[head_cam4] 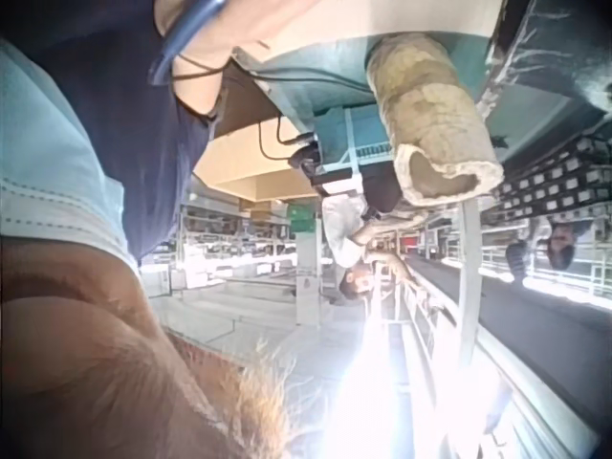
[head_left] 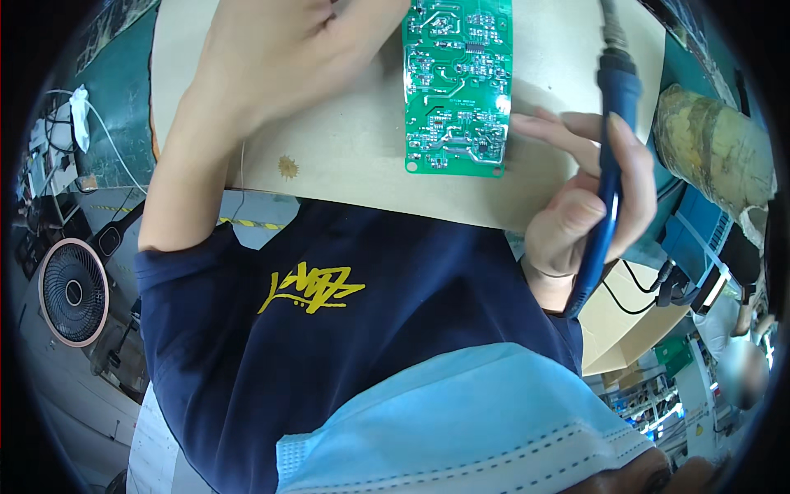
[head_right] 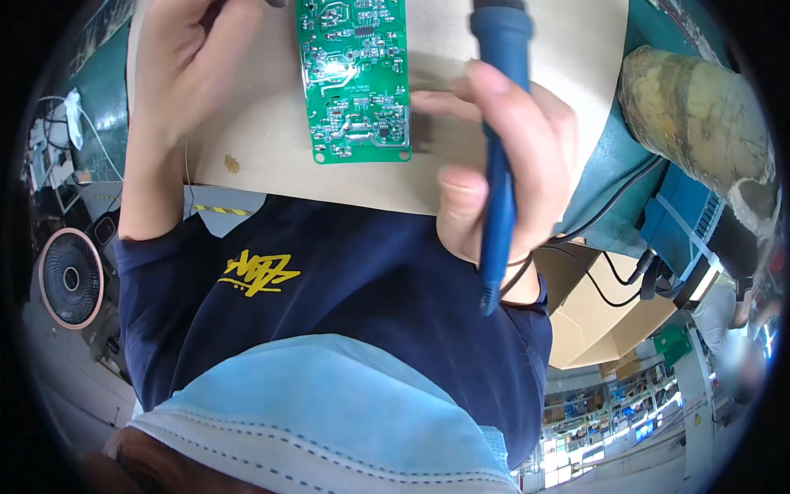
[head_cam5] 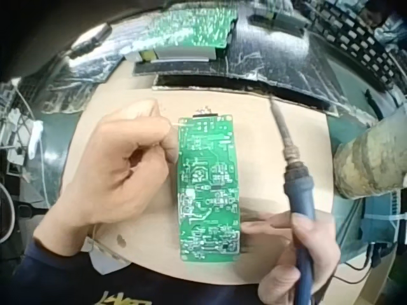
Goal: Soldering electronic components onto a printed circuit board at a manual assembly station.
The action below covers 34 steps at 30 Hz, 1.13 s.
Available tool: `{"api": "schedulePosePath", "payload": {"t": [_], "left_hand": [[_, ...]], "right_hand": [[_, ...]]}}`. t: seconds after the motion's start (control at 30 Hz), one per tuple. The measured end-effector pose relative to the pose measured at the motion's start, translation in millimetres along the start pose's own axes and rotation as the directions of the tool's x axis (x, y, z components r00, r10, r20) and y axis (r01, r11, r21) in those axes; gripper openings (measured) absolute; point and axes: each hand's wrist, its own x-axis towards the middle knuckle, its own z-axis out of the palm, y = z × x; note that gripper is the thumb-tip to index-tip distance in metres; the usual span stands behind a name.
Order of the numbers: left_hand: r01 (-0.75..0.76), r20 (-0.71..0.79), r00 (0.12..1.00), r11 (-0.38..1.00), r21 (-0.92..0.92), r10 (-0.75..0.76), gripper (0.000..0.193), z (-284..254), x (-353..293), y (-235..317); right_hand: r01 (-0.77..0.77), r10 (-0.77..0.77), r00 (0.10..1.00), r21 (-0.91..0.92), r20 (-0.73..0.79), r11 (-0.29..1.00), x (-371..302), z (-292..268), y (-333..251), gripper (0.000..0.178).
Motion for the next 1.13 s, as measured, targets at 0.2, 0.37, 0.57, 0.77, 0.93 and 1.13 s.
{"api": "schedulePosePath", "payload": {"t": [0.2, 0.37, 0.57, 0.77, 0.93, 1.13], "left_hand": [[0.281, 0.271, 0.880, 0.887, 0.367, -0.391, 0.040, -11.0, 5.9, 65.2], [0.257, 0.199, 0.907, 0.862, 0.437, -0.371, 0.068, 1.3, -9.2, 59.9], [0.190, 0.346, 0.868, 0.883, 0.429, -0.355, 0.053, -18.4, -0.9, 67.6], [-0.008, 0.361, 0.916, 0.892, 0.452, -0.175, 0.049, -56.6, 86.0, 82.0], [0.060, 0.325, 0.886, 0.775, 0.630, -0.332, 0.054, -62.2, 192.8, 70.5], [-0.115, 0.365, 0.916, 0.767, 0.632, -0.164, 0.052, -9.1, 295.0, -34.0]], "right_hand": [[0.121, -0.133, 0.974, 0.077, 0.186, 0.990, 4.3, -1.7, -5.5, 0.053], [-0.022, 0.020, 1.000, 0.168, 0.011, 0.985, 0.2, -13.0, -14.2, 0.057], [0.083, -0.025, 0.984, 0.326, -0.178, 0.942, -1.2, -19.1, -15.0, 0.050], [0.172, -0.022, 0.920, 0.352, -0.392, 0.920, 0.7, -12.0, -10.0, 0.049], [0.182, -0.024, 0.932, 0.408, -0.363, 0.895, 6.4, -14.3, -14.0, 0.048], [0.167, 0.035, 0.911, 0.443, -0.411, 0.881, 3.4, -15.6, -5.3, 0.051]]}}
